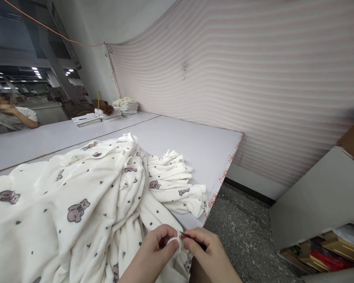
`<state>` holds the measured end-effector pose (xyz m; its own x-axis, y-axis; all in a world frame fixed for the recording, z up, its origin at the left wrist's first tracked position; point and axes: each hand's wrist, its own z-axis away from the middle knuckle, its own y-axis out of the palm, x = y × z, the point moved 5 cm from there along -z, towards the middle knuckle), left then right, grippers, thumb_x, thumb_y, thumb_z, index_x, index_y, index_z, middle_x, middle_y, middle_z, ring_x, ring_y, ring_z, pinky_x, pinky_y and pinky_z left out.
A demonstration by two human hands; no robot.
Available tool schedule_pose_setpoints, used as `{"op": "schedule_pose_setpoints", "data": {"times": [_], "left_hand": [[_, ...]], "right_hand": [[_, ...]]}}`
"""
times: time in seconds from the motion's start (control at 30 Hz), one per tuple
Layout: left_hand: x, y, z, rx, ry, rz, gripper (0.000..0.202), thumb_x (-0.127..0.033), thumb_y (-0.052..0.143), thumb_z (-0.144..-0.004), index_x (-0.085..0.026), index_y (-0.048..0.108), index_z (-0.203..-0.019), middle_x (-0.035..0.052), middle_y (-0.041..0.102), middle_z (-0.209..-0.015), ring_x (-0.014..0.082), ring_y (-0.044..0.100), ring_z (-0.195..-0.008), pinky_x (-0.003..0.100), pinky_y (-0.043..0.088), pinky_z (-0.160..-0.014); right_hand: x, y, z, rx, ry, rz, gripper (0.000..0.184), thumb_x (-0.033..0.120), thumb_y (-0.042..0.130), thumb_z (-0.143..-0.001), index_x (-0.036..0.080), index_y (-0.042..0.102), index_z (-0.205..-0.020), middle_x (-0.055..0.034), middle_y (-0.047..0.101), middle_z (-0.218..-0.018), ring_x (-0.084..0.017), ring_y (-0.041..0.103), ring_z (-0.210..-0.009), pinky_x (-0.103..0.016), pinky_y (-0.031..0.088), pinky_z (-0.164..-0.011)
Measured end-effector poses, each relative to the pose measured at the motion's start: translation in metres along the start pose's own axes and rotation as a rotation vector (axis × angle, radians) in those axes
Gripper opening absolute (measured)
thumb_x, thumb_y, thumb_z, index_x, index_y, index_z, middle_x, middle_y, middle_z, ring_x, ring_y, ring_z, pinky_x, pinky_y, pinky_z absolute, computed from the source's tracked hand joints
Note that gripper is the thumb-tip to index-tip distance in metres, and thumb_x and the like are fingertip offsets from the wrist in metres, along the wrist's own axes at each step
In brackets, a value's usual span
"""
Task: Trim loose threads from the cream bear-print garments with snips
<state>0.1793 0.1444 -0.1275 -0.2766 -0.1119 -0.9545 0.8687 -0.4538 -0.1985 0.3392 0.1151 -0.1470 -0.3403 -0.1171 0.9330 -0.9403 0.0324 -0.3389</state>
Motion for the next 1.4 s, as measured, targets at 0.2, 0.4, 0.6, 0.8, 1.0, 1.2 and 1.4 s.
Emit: {"op": "schedule_pose_setpoints", "data": {"times": [0.2, 0.4, 0.6, 0.8, 1.0, 1.2, 1.4], "left_hand": [[-0.008, -0.015, -0.015, -0.136, 0.058, 0.267, 0.019, -0.042, 0.048, -0.088, -0.024, 0.051, -0.092, -0.0061, 0.050, -0.066, 0.0100, 0.041, -0.050, 0.019, 0.036, -0.051], [-0.018, 0.006, -0.063, -0.025, 0.139, -0.266, 0.048, -0.039, 0.057, -0.083, -0.028, 0.050, -0.129, -0.0004, 0.060, -0.097, 0.0091, 0.043, -0.052, 0.022, 0.041, -0.055], [-0.007, 0.003, -0.062, -0.149, 0.179, -0.444, 0.016, -0.015, 0.045, -0.079, -0.022, 0.055, -0.089, -0.0007, 0.059, -0.076, 0.0176, 0.053, -0.064, 0.028, 0.043, -0.064], [0.005, -0.001, -0.033, -0.393, 0.420, -0.709, 0.017, -0.013, 0.046, -0.080, -0.022, 0.053, -0.093, 0.0058, 0.051, -0.099, 0.0189, 0.058, -0.075, 0.032, 0.050, -0.066], [0.001, -0.005, -0.018, -0.467, 0.616, -0.662, 0.010, -0.015, 0.047, -0.085, -0.022, 0.054, -0.086, 0.0076, 0.046, -0.103, 0.0196, 0.058, -0.085, 0.031, 0.055, -0.073], [-0.002, -0.004, -0.016, -0.424, 0.652, -0.664, 0.010, -0.012, 0.046, -0.086, -0.021, 0.049, -0.086, 0.0074, 0.047, -0.099, 0.0200, 0.057, -0.089, 0.032, 0.055, -0.076], [-0.001, -0.004, -0.013, -0.399, 0.699, -0.697, 0.013, -0.009, 0.047, -0.085, -0.022, 0.046, -0.084, 0.0068, 0.052, -0.098, 0.0199, 0.057, -0.092, 0.032, 0.052, -0.078]], "right_hand": [[-0.050, -0.045, -0.056, -0.377, 0.095, -0.010, 0.038, 0.036, 0.063, -0.078, 0.017, 0.063, -0.110, -0.0091, 0.064, -0.102, -0.027, 0.058, -0.098, -0.035, 0.046, -0.083], [-0.037, -0.017, -0.055, -0.146, 0.008, -0.130, 0.022, 0.034, 0.054, -0.086, 0.018, 0.063, -0.075, -0.0002, 0.061, -0.068, -0.018, 0.059, -0.068, -0.024, 0.046, -0.060], [-0.049, -0.014, -0.020, -0.249, 0.066, -0.031, 0.028, 0.030, 0.055, -0.086, 0.019, 0.055, -0.111, -0.0042, 0.064, -0.089, -0.021, 0.064, -0.082, -0.030, 0.049, -0.077], [-0.027, -0.010, -0.031, -0.180, -0.047, 0.186, 0.024, 0.008, 0.050, -0.077, 0.021, 0.061, -0.093, -0.0014, 0.061, -0.083, -0.018, 0.061, -0.078, -0.026, 0.046, -0.070], [0.000, -0.020, -0.016, -0.029, -0.014, 0.160, 0.022, 0.026, 0.057, -0.086, 0.023, 0.066, -0.107, -0.0036, 0.065, -0.097, -0.019, 0.063, -0.090, -0.025, 0.047, -0.078], [0.016, -0.017, -0.015, 0.039, -0.079, 0.190, 0.015, 0.024, 0.059, -0.086, 0.021, 0.070, -0.096, -0.0022, 0.066, -0.087, -0.017, 0.063, -0.082, -0.022, 0.046, -0.073], [0.020, -0.014, -0.018, 0.029, -0.076, 0.228, 0.015, 0.024, 0.057, -0.088, 0.022, 0.072, -0.089, -0.0007, 0.066, -0.080, -0.015, 0.063, -0.076, -0.021, 0.045, -0.069]]}}
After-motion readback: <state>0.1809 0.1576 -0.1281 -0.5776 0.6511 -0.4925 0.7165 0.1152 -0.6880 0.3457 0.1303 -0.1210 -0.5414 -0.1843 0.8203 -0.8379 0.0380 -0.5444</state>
